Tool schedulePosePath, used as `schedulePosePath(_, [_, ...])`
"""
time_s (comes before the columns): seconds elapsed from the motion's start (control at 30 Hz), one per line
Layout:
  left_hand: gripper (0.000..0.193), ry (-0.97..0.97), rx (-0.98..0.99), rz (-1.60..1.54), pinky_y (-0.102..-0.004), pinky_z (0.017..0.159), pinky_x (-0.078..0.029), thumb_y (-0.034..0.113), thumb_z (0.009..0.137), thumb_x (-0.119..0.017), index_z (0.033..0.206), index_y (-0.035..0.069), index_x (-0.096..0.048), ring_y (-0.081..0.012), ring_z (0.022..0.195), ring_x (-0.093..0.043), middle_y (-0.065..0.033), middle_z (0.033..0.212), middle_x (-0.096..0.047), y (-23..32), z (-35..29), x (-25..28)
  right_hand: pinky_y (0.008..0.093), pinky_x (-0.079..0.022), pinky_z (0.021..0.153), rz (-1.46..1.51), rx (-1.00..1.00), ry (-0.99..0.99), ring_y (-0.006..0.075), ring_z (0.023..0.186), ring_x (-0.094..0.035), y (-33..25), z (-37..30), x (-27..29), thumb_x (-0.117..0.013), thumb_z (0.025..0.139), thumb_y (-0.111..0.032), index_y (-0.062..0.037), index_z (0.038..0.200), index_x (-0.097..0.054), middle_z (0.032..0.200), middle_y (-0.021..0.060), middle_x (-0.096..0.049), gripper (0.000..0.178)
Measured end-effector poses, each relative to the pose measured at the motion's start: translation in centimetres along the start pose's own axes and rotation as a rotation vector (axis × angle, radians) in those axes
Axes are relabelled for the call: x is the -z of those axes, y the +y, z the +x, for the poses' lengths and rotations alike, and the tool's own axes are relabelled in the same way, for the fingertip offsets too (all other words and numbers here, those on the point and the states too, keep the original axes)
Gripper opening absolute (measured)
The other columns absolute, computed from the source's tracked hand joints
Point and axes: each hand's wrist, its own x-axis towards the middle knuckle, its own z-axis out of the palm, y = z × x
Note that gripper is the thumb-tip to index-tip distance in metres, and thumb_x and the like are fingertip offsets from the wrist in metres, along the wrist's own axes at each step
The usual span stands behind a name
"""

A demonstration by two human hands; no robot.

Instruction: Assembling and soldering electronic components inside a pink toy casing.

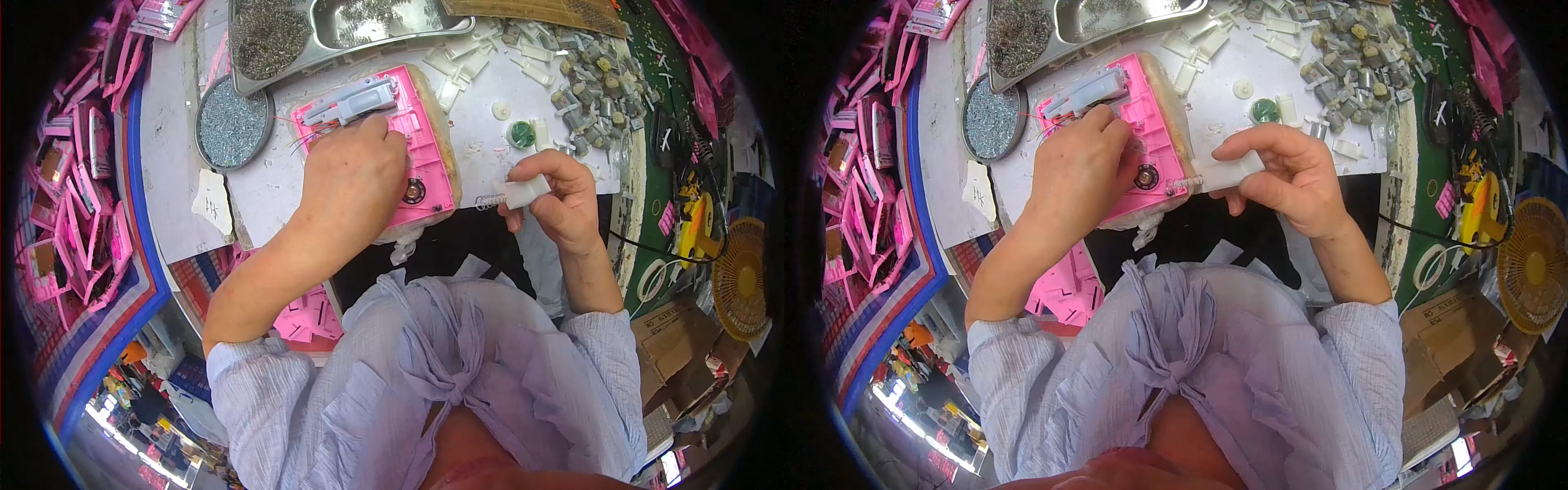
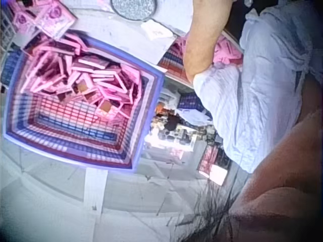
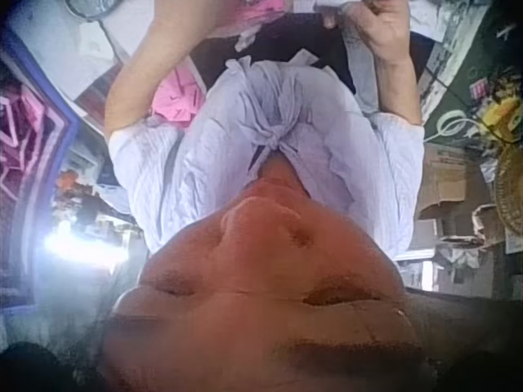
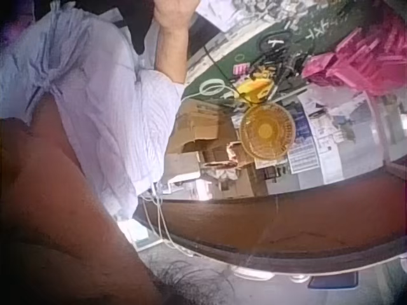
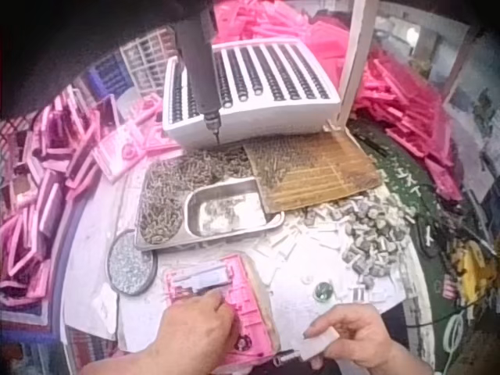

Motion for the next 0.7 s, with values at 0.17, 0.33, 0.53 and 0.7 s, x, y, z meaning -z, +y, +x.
schedulePosePath(0.17, [0.016, -0.097, -0.024, 0.144, -0.041, 0.064, -0.057, 0.015, 0.081, -0.075, 0.084, 0.004, -0.063, -0.0295, 0.079, -0.069, -0.0108, 0.09, -0.062, 1.4, 0.9, 0.9, 0.0295, -0.057, 0.069, -0.009, 0.016, 0.003, 0.0194, 0.078, -0.069, -0.1, -0.1, 0.6, -0.07, 0.095, -0.01, 0.0076, 0.125, -0.062, 0.104, 0.0223, -0.072, 0.036])
schedulePosePath(0.33, [0.016, 0.01, -0.011, 0.11, -0.0386, 0.064, -0.056, 0.013, 0.082, -0.076, 0.084, 0.003, -0.064, -0.0264, 0.074, -0.068, -0.0112, 0.088, -0.063, 1.0, 0.2, -0.6, 0.0288, -0.057, 0.073, -0.046, 0.031, 0.082, 0.0175, 0.081, -0.069, -0.5, 0.3, 0.3, -0.07, 0.095, -0.008, 0.0066, 0.123, -0.064, 0.108, 0.0188, -0.073, 0.032])
schedulePosePath(0.53, [0.007, 0.273, 0.292, -0.668, -0.0281, 0.056, -0.045, 0.005, 0.086, -0.076, 0.088, 0.0, -0.071, -0.012, 0.061, -0.057, -0.0055, 0.076, -0.062, -1.7, -1.8, -1.4, 0.034, -0.053, 0.079, -1.057, 0.389, -0.008, 0.0229, 0.094, -0.064, 0.6, 4.4, -0.1, -0.08, 0.082, -0.01, -0.0054, 0.114, -0.072, 0.108, 0.0087, -0.071, 0.033])
schedulePosePath(0.7, [0.005, 0.445, 0.385, -0.829, -0.0249, 0.053, -0.04, 0.002, 0.085, -0.076, 0.088, 0.001, -0.073, -0.0077, 0.054, -0.051, -0.0026, 0.07, -0.06, -1.5, -2.0, -2.8, 0.0387, -0.052, 0.081, -1.317, 0.48, -0.134, 0.0293, 0.096, -0.059, 1.1, 6.9, -1.2, -0.081, 0.075, -0.009, -0.0084, 0.103, -0.073, 0.102, 0.0069, -0.066, 0.029])
